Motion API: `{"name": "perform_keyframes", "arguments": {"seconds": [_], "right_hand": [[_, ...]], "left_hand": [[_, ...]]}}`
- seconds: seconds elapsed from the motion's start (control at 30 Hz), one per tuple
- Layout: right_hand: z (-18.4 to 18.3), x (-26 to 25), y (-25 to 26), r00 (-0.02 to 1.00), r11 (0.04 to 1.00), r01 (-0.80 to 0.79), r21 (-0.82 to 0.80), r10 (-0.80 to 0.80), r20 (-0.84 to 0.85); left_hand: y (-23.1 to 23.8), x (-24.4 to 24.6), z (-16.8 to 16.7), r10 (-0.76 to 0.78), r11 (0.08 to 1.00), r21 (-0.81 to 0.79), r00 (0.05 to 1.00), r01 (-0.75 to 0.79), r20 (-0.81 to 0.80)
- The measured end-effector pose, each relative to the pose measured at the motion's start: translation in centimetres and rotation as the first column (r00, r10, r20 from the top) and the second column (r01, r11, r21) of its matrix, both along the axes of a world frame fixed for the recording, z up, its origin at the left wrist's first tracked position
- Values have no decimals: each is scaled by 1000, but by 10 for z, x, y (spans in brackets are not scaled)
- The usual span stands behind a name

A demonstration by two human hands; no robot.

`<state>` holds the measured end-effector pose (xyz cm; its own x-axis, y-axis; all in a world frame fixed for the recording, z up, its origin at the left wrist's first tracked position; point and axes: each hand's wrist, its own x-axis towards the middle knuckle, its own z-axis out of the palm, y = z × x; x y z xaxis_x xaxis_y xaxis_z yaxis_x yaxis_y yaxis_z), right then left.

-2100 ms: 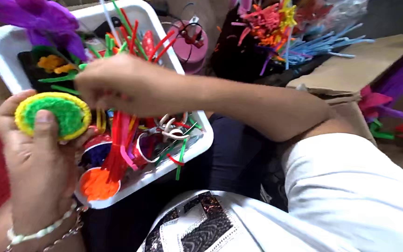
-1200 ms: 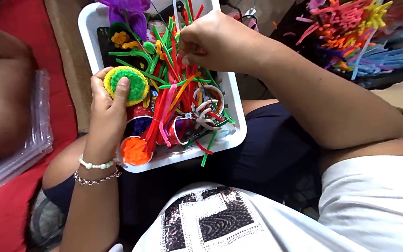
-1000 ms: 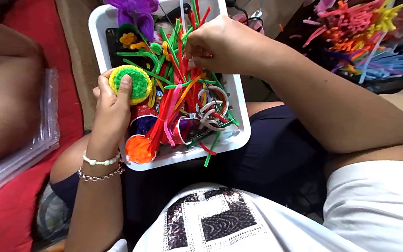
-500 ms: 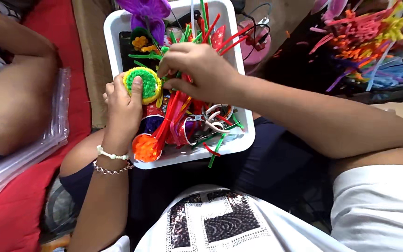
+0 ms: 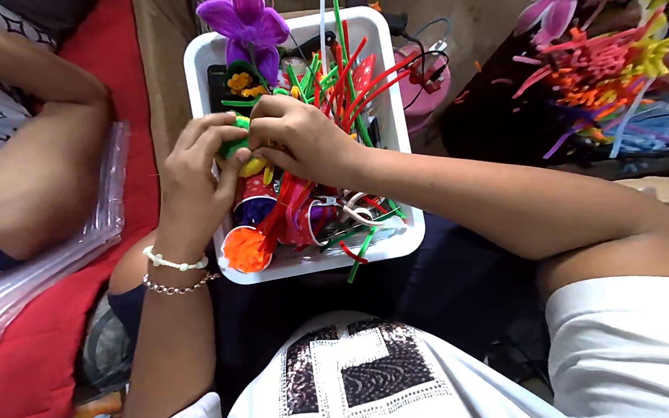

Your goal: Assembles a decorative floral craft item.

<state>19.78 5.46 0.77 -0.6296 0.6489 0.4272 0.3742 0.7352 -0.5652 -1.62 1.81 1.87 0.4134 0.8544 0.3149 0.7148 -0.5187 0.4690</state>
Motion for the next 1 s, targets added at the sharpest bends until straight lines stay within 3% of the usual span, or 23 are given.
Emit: {"name": "perform_keyframes", "arguments": {"seconds": [0.1, 0.27, 0.6, 1.0], "right_hand": [[-3, -1, 1, 1000, 1000, 8, -4, -8, -23], [-7, -2, 5, 999, 999, 14, 35, -12, -45], [-12, 0, 10, 990, 989, -117, 92, 123, -70], [-10, 3, 15, 989, 999, -38, 10, 39, -141]], "left_hand": [[0, -7, 3, -66, 998, -4, 998, 66, -22], [1, -11, 4, -32, 999, 10, 999, 32, -24], [1, -10, 4, -39, 996, 79, 995, 46, -93], [0, -10, 0, -56, 995, 72, 992, 64, -114]]}}
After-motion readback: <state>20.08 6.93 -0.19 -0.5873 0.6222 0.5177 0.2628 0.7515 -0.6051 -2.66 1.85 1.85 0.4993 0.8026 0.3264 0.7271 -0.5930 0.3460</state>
